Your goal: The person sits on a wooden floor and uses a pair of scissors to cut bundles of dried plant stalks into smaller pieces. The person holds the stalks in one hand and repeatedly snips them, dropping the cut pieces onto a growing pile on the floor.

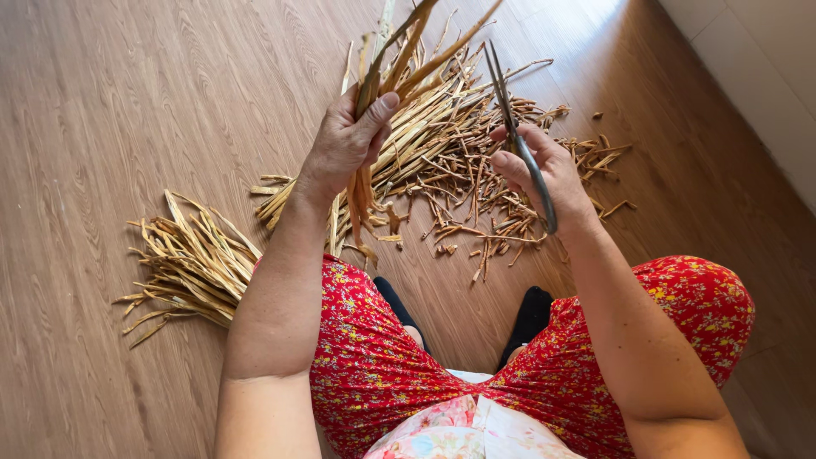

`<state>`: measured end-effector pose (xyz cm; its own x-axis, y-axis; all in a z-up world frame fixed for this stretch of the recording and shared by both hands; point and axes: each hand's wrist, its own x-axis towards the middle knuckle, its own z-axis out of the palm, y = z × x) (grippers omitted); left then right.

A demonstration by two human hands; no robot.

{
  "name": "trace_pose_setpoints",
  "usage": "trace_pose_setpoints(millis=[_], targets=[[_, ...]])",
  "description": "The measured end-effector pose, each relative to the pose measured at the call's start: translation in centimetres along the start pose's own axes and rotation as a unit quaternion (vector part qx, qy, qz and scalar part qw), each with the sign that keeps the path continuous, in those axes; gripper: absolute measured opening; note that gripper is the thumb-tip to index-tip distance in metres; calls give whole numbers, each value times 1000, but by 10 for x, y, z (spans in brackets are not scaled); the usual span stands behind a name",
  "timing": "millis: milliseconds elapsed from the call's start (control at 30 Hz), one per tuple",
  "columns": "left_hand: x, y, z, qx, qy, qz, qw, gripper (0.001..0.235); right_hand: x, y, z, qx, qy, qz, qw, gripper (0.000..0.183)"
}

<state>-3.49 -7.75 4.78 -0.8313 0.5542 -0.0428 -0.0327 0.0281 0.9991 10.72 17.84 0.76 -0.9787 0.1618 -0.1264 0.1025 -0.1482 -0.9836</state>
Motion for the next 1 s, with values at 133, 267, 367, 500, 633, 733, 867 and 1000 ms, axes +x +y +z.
trace_pose_setpoints(millis=[133, 267, 367, 500, 633, 733, 867, 1000], targets=[[-5, 8, -1, 8, -50, -39, 998, 34, 1, -6, -4, -4, -12, 1, 1000, 50], [-5, 5, 0, 1, -100, -80, 992, 34, 0, -13, -8, -36, -1, -12, 999, 50], [-5, 4, -1, 22, -121, -85, 989, 35, 0, -13, -11, -34, -2, -17, 999, 48], [-8, 7, -5, 30, -126, -78, 988, 36, 1, -11, -11, 15, -11, 6, 1000, 42], [-11, 17, -11, 35, -128, -60, 989, 41, -2, -10, -10, 92, -18, -12, 996, 35], [-15, 23, -17, 12, -146, -38, 989, 42, 2, -9, -9, 107, 24, -40, 993, 38], [-19, 25, -22, -32, -189, -52, 980, 39, 6, -13, -17, 69, 7, 38, 997, 47], [-20, 18, -22, -51, -225, -73, 970, 31, 10, -12, -15, 44, -7, 37, 998, 52]])
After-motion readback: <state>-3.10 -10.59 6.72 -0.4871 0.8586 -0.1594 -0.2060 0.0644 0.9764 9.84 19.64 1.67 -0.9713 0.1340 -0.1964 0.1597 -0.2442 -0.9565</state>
